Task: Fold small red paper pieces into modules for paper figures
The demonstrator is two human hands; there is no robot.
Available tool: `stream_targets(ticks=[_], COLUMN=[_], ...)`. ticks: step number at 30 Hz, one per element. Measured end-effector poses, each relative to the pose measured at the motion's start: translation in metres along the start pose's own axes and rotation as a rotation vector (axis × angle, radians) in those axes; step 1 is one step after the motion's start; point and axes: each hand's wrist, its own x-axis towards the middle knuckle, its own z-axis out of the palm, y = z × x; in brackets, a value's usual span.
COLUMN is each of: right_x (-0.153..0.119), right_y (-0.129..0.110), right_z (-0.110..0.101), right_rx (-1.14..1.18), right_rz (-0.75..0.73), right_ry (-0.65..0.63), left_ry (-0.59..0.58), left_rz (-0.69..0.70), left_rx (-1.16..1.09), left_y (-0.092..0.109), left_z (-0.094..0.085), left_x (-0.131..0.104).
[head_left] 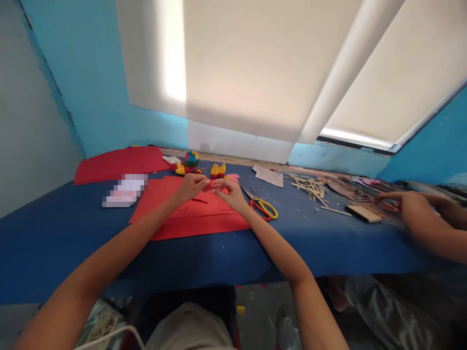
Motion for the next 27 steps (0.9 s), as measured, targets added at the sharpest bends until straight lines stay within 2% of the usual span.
stream_targets(ticks=[4, 12, 16, 19, 24, 27], right_x=[0.001, 0.000, 0.000, 0.001, 0.003, 0.003], right_y=[-0.004, -0.002, -0.001, -0.004, -0.009, -0.009], right_z=[0.000, -0.003, -0.006, -0.007, -0.007, -0.007], right_rx=[-0.031, -0.195, -0.310, -0.351, -0.323, -0.290], right_rz=[0.014, -0.099, -0.161, -0.179, -0.096, -0.046], right_ry=[0.043, 0.029, -0.012, 0.042, 0.172, 0.196], left_ry=[-0.080, -0.383, -0.425, -0.327, 0.078, 0.119], left_rz=[0.005, -0.198, -0.192, -0.156, 0.050, 0.208], left_rx=[-0.046, -0.268, -0.281, -0.220, -0.062, 0.157], left_y=[0.001, -0.006, -0.007, -0.008, -0.017, -0.023], left_z=[0.003, 0.000, 0.000, 0.004, 0.008, 0.007], left_x=[0.000, -0.001, -0.002, -0.001, 0.002, 0.001])
